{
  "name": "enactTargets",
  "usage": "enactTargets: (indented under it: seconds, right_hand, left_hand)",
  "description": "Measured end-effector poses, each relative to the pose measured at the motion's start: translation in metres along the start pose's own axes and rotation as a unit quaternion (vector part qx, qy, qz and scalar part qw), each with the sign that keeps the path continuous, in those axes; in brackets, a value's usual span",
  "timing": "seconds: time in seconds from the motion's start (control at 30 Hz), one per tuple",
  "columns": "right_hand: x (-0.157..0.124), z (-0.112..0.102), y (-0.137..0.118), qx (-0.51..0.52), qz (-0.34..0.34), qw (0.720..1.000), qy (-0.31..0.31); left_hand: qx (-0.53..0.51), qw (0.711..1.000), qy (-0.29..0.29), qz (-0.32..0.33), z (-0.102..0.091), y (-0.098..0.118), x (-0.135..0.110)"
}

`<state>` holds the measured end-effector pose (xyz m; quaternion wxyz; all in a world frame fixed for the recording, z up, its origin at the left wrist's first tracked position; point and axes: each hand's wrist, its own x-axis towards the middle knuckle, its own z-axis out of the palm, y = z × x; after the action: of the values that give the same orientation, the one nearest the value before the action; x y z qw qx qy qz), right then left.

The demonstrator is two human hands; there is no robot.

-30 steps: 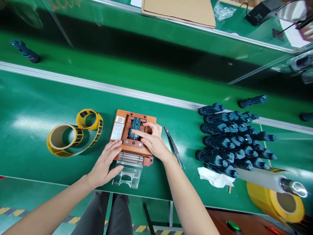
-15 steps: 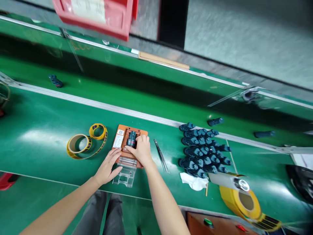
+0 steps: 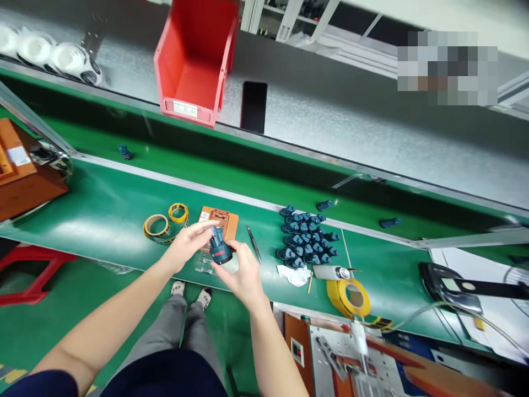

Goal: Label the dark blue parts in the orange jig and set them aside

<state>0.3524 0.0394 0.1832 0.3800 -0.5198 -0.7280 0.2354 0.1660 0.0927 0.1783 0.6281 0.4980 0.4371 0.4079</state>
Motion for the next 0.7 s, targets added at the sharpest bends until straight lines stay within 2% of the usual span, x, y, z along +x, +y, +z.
enactTargets:
  seconds: [0.1, 0.17, 0.27, 0.37, 0.57, 0.7]
  right_hand:
    - [-0.010, -0.017, -0.024, 0.047, 0.014, 0.998, 0.031]
    - [-0.015, -0.031, -0.037, 0.100, 0.050, 0.993, 0.049]
    - [-0.024, -0.052, -0.051, 0.182, 0.129, 0.974, 0.031]
    - [-0.035, -0.067, -0.058, 0.261, 0.172, 0.949, 0.022]
    - [-0.059, -0.082, -0.065, 0.359, 0.185, 0.908, 0.111]
    - [-0.073, -0.095, -0.070, 0.422, 0.206, 0.874, 0.122]
  left_hand:
    - [-0.035, 0.998, -0.041, -0.013, 0.019, 0.044, -0.008]
    - [-0.050, 0.998, -0.028, 0.011, 0.033, 0.061, -0.018]
    - [-0.051, 0.997, -0.031, 0.045, 0.058, 0.078, -0.033]
    - [-0.039, 0.996, -0.056, 0.061, 0.081, 0.091, -0.045]
    - [-0.003, 0.989, -0.090, 0.116, 0.116, 0.103, -0.060]
    - [0.017, 0.985, -0.110, 0.134, 0.133, 0.103, -0.064]
